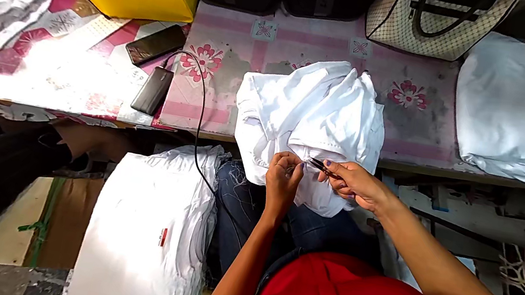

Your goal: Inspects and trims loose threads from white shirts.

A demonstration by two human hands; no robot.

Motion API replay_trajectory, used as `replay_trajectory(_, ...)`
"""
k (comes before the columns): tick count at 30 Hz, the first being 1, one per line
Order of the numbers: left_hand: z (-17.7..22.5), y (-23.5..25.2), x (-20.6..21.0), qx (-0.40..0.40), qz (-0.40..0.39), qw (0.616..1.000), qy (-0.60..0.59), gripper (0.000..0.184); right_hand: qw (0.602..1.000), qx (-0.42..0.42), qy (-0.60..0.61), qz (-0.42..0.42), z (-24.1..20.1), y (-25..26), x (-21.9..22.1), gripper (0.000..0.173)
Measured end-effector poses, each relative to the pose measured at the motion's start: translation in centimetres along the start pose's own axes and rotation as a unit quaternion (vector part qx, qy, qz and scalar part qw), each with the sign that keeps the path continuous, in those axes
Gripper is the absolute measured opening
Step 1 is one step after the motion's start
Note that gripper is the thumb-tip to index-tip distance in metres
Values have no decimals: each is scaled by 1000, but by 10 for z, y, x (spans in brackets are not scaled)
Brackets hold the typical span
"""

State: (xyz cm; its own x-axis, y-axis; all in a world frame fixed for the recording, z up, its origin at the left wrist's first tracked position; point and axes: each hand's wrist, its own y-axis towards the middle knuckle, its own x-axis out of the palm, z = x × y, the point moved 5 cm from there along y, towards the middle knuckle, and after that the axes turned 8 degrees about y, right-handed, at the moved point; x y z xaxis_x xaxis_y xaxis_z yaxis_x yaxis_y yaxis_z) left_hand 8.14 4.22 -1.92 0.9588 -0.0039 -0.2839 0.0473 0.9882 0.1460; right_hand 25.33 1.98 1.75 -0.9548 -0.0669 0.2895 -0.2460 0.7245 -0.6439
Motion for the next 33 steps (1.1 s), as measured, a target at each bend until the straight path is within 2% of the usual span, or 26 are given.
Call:
replay_trajectory(6, 1, 1, 1, -5, -16, 999, -45, 9, 1000, 10, 9, -18, -1, 8, 9, 36)
replay_trajectory(13, 1, -1, 0, -13, -25, 998, -50, 8, 1000, -15, 21, 4, 0, 16, 10, 32)
replay_trajectory(19, -5, -6, -7, -80, -54, 993, -66, 9, 999, -36, 14, 9, -5, 8, 4, 33)
replay_trajectory(21, -2, -3, -10, -69, -55, 995, -43, 21, 999, -36, 6, 6, -9, 5, 2, 35)
replay_trajectory(23, 3, 3, -8, -29, -43, 998, 35, 38, 999, -31, 5, 5, -8, 6, 3, 33)
replay_trajectory(24, 7, 7, -6, -13, -32, 997, 76, 36, 999, -32, 4, 6, -8, 7, 4, 32)
replay_trajectory(26, 11, 12, -4, -5, -17, 992, 126, 16, 999, -35, 3, 15, -9, 6, 4, 33)
replay_trajectory(27, 11, 13, -4, -4, -18, 991, 129, 12, 999, -33, 3, 19, -10, 5, 4, 33)
replay_trajectory(33, 9, 4, -6, 9, -32, 995, 96, 12, 1000, 19, 11, 11, -4, 9, 7, 37)
